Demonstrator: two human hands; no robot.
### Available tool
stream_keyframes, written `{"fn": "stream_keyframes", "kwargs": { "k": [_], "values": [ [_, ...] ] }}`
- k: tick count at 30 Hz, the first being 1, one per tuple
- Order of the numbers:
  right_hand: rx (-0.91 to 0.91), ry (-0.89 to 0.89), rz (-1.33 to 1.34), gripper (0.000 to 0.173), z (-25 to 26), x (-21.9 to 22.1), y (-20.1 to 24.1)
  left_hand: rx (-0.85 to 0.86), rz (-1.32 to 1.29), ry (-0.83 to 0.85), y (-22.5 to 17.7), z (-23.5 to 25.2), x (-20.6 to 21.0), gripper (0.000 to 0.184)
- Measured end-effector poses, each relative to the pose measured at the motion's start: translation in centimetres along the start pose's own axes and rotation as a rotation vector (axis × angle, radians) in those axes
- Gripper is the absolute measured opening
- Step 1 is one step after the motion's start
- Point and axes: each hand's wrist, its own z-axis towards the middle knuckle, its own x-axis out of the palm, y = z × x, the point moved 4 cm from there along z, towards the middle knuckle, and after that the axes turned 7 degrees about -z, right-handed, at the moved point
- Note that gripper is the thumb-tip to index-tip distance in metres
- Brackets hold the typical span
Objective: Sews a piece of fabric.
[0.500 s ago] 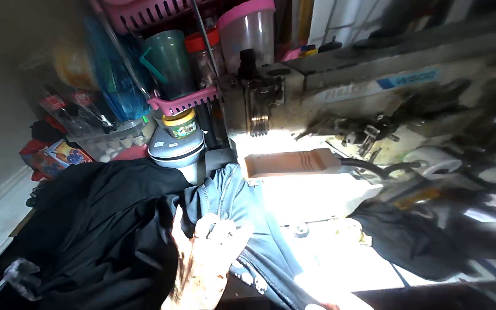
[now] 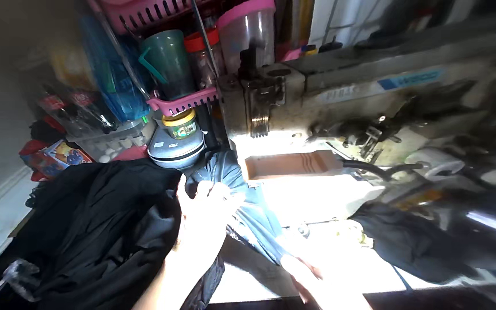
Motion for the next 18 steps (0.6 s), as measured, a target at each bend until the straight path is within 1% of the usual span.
{"fn": "stream_keyframes", "kwargs": {
  "k": [4, 7, 8, 9, 10, 13, 16, 18],
  "values": [
    [0.041, -0.033, 0.013, 0.018, 1.5, 0.2, -0.1, -0.013, 0.005, 0.107, 0.7, 1.6, 0.3, 0.058],
    [0.079, -0.069, -0.02, 0.026, 2.5, 0.3, -0.4, -0.027, 0.006, 0.151, 1.3, 2.6, 0.5, 0.042],
    [0.079, -0.087, -0.022, 0.024, 2.9, 0.3, -0.4, -0.03, 0.001, 0.154, 1.4, 2.9, 0.5, 0.039],
    [0.076, -0.104, -0.016, 0.018, 3.3, 0.4, -0.5, -0.035, -0.029, 0.152, 1.6, 3.2, 0.4, 0.037],
    [0.074, -0.112, 0.012, 0.015, 3.7, 0.4, -0.7, -0.048, -0.054, 0.165, 1.8, 3.4, 0.4, 0.038],
    [0.083, -0.102, 0.037, 0.018, 4.6, 0.5, -0.7, -0.057, -0.08, 0.188, 2.3, 3.9, 0.7, 0.037],
    [0.106, -0.092, 0.037, 0.017, 5.0, 0.4, -0.9, -0.048, -0.118, 0.196, 2.6, 4.1, 0.5, 0.034],
    [0.097, -0.112, 0.018, 0.018, 4.6, 0.3, -1.0, -0.044, -0.139, 0.282, 2.4, 4.2, -0.4, 0.042]
  ]
}}
